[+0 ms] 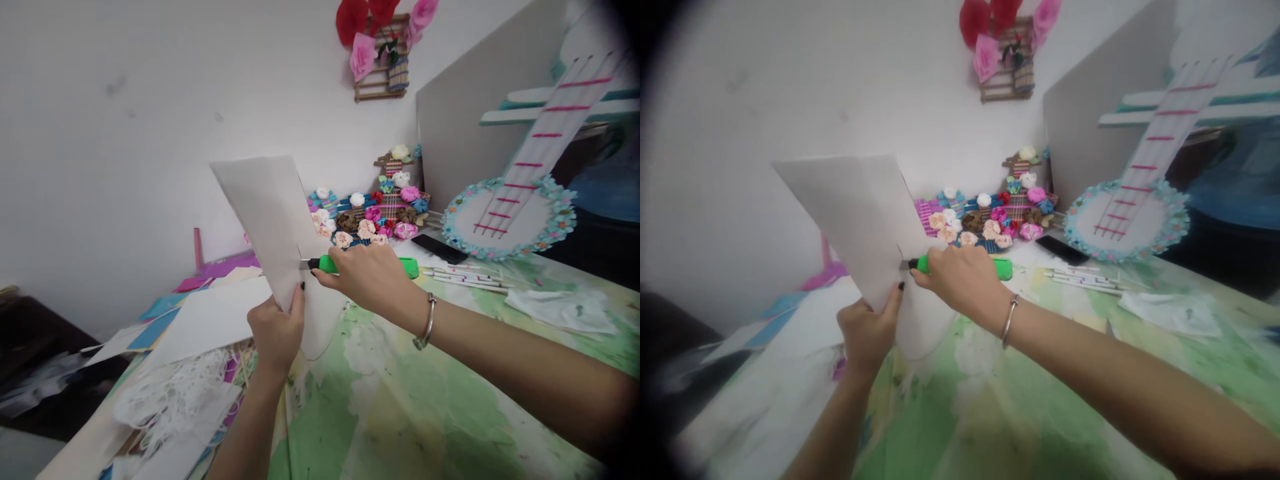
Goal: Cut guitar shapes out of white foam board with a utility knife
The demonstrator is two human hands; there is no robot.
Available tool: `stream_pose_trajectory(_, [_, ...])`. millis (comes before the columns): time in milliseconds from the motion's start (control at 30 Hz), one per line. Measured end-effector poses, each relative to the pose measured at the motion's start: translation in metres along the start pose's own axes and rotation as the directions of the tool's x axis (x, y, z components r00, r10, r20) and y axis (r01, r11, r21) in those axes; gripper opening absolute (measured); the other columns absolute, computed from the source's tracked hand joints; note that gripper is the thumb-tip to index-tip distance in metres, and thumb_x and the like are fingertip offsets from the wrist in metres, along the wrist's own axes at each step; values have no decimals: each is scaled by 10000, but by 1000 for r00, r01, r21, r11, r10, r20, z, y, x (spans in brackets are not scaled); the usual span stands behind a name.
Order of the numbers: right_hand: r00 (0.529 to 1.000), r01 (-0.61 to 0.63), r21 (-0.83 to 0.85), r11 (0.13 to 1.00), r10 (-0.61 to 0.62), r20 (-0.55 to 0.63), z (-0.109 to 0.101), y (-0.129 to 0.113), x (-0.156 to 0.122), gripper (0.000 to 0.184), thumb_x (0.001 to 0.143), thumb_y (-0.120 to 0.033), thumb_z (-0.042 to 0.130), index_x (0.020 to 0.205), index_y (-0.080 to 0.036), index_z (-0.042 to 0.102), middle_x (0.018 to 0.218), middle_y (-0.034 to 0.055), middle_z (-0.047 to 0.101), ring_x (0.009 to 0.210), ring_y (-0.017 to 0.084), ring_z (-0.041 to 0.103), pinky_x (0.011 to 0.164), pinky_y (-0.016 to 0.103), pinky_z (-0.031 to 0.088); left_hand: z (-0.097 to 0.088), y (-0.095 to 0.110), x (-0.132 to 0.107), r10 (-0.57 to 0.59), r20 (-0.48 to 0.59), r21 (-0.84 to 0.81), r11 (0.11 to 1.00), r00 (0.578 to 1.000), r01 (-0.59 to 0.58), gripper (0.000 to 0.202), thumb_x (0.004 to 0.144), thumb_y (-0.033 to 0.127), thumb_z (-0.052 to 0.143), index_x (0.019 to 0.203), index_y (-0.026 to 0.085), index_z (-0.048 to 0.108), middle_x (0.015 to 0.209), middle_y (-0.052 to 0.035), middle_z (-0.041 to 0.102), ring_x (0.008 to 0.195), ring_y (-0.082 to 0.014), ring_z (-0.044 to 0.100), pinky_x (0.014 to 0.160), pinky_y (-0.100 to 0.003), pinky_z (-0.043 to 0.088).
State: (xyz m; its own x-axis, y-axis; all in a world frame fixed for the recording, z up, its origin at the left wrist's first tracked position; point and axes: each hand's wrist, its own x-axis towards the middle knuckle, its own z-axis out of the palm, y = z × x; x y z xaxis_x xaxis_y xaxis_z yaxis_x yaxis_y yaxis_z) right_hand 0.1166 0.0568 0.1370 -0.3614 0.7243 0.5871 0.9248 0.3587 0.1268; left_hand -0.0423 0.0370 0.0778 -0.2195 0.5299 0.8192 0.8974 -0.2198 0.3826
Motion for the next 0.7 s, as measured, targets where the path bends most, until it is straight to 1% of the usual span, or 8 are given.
stream_pose_trajectory(100, [1000,4,4,1000,-4,-12,-2,-2,1,469,850,-580,356,738,-176,566,572,50,585,553,214,586,503,271,254,0,3,-2,53,-27,39,998,998,-52,434,762,348,564,396,150,440,332,2,434,335,-101,447,416,-216,263])
stream_pose_trajectory(167, [1000,7,7,1000,-7,-3,-3,-3,3,464,848,-575,366,747,-174,575,592,54,595,561,214,588,501,267,259,1,5,-4,71,-51,52,996,996,-68,437,769,332,555,394,149,423,329,11,409,330,-89,425,416,-213,251])
stream_pose_trajectory(300, [1000,7,22,1000,-8,22,-4,-4,5,469,845,-579,364,773,-175,592,621,65,605,587,215,587,507,265,272,3,7,-5,51,-81,85,995,995,-44,415,769,323,554,410,146,444,342,7,426,340,-89,424,423,-215,255])
stream_pose_trajectory(400, [999,-4,34,999,2,48,-3,-2,3,490,849,-588,326,768,-181,586,608,62,595,578,204,571,511,261,271,5,5,-4,32,-76,88,996,997,-25,395,775,332,543,430,145,487,367,-12,482,361,-109,459,437,-226,277])
stream_pose_trajectory(467, [998,-17,43,999,14,68,-4,-1,0,491,853,-584,309,747,-185,575,593,55,583,561,192,554,503,257,256,4,2,-2,-21,-51,61,998,998,24,383,772,357,545,454,145,525,393,-31,527,390,-135,506,446,-235,299])
stream_pose_trajectory(533, [995,-42,58,997,36,92,-4,1,-4,482,854,-576,309,719,-189,562,580,47,572,536,178,534,490,253,232,3,-1,1,-101,-4,8,995,995,101,374,759,392,561,480,143,559,431,-49,574,433,-163,556,455,-242,329])
stream_pose_trajectory(633, [988,-90,88,992,78,133,-5,6,-10,472,844,-579,331,700,-190,555,582,40,568,520,159,508,480,249,202,2,-6,4,-217,71,-105,969,974,223,343,729,433,595,558,137,622,541,-77,655,546,-206,626,491,-250,392])
stream_pose_trajectory(700, [978,-131,130,983,107,181,-6,12,-14,475,833,-592,348,692,-188,556,579,35,562,511,144,485,475,246,193,1,-9,6,-281,100,-185,937,955,295,325,700,447,623,632,132,662,645,-93,697,638,-232,654,525,-260,434])
